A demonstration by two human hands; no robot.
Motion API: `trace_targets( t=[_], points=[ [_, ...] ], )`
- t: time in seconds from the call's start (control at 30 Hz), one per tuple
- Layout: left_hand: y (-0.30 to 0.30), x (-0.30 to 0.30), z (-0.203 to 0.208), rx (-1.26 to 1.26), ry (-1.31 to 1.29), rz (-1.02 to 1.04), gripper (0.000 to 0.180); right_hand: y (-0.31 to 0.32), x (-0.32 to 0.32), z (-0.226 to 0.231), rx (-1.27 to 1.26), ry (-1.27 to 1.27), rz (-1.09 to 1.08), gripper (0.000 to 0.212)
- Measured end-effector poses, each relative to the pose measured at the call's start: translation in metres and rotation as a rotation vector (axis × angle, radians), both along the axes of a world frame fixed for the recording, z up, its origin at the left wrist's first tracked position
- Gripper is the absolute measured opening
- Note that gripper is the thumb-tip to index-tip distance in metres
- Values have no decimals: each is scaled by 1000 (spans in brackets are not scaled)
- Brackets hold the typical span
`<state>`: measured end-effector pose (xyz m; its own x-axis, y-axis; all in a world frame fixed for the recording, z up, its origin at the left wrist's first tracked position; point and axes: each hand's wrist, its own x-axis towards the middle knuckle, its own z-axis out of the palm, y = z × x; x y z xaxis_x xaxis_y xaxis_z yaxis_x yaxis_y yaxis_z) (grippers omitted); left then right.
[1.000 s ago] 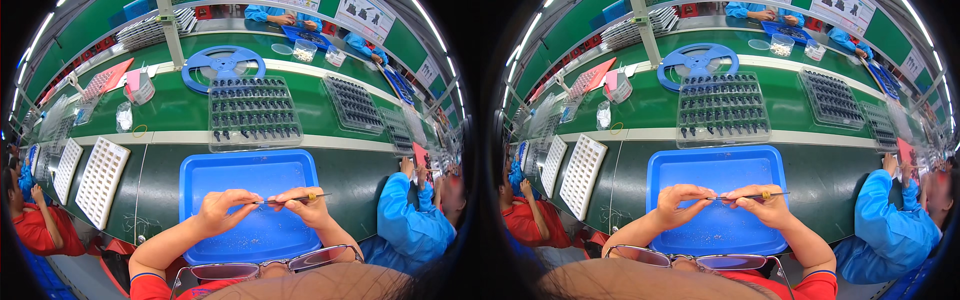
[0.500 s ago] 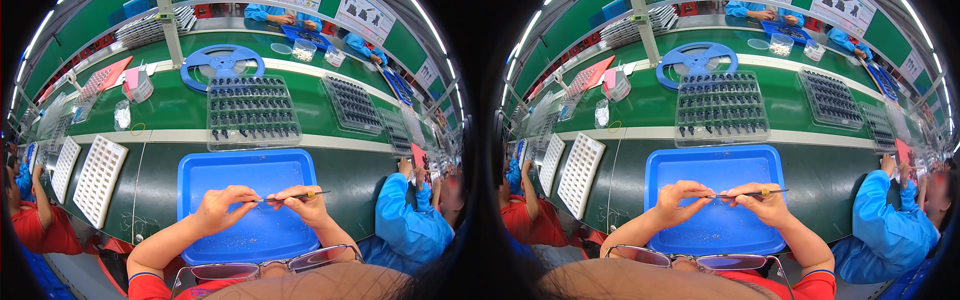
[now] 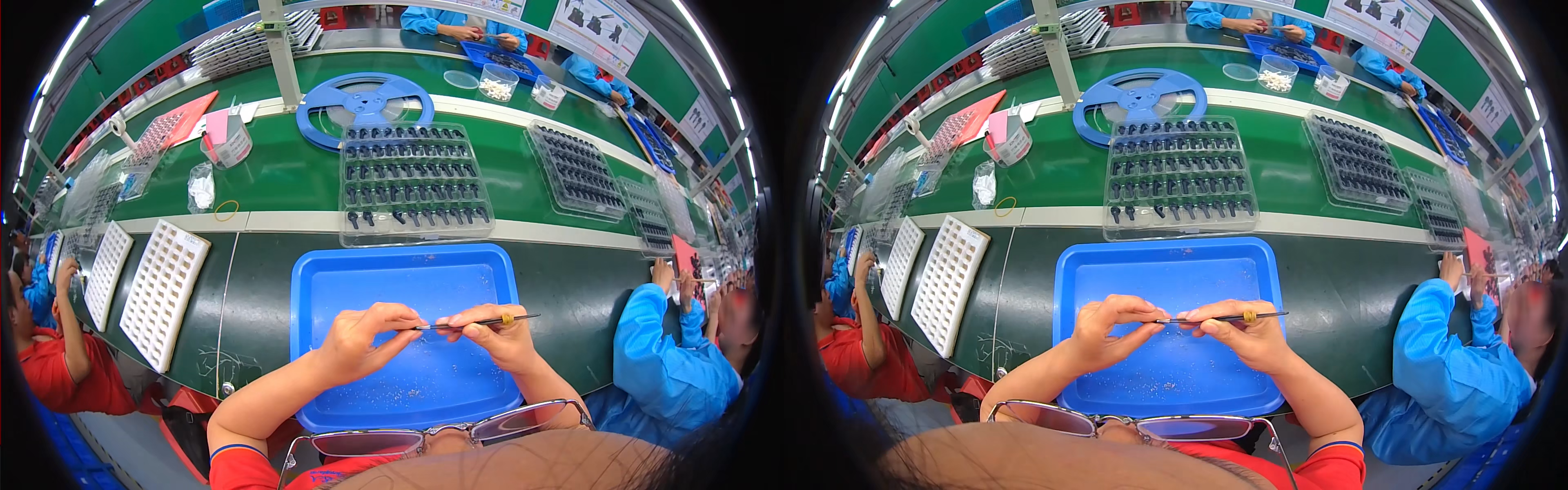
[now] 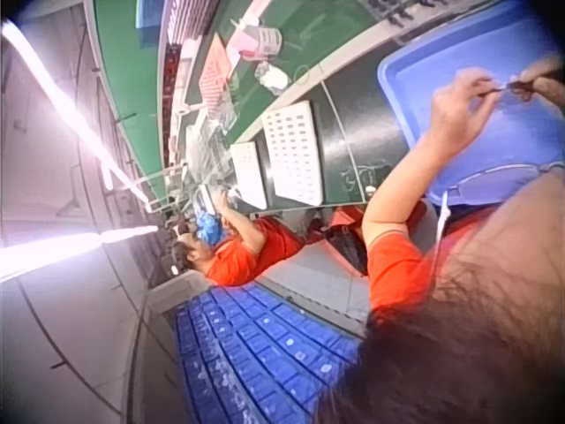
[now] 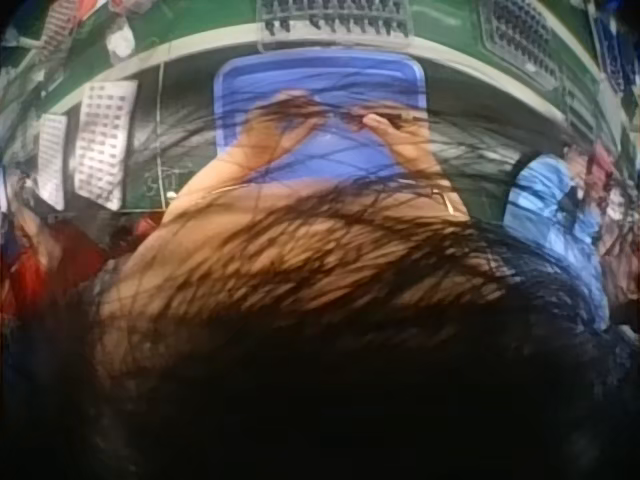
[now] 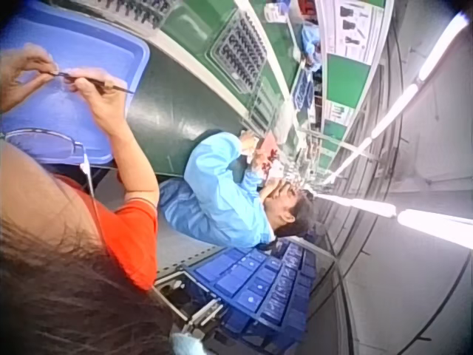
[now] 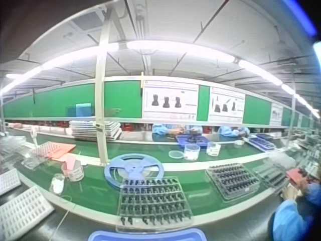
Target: Assembling tiny components onto a circuit board or sub-assembly using precision tools.
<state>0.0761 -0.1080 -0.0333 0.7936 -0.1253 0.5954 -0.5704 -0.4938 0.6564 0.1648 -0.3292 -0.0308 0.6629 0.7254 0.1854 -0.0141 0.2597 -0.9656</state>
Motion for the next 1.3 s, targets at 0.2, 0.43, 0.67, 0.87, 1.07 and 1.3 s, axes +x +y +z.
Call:
trace_targets(
  t=[0.2,0.43,0.67,0.87,1.07,1.3],
  points=[
    [0,0,0,-17,22,-8,35,1,0,-1,16,-10,-9,15],
    [0,0,0,-16,19,-19,36,-1,0,0,-16,-20,-3,15],
    [0,0,-1,-56,32,-26,31,-1,0,0,-20,-36,2,15],
    [1,1,6,23,45,-25,19,0,0,1,-28,-40,-2,15],
    [1,2,5,-4,40,-20,15,0,2,0,-21,-37,-45,18],
    [4,2,3,36,36,4,21,-4,8,-3,16,39,-85,20]
  ],
)
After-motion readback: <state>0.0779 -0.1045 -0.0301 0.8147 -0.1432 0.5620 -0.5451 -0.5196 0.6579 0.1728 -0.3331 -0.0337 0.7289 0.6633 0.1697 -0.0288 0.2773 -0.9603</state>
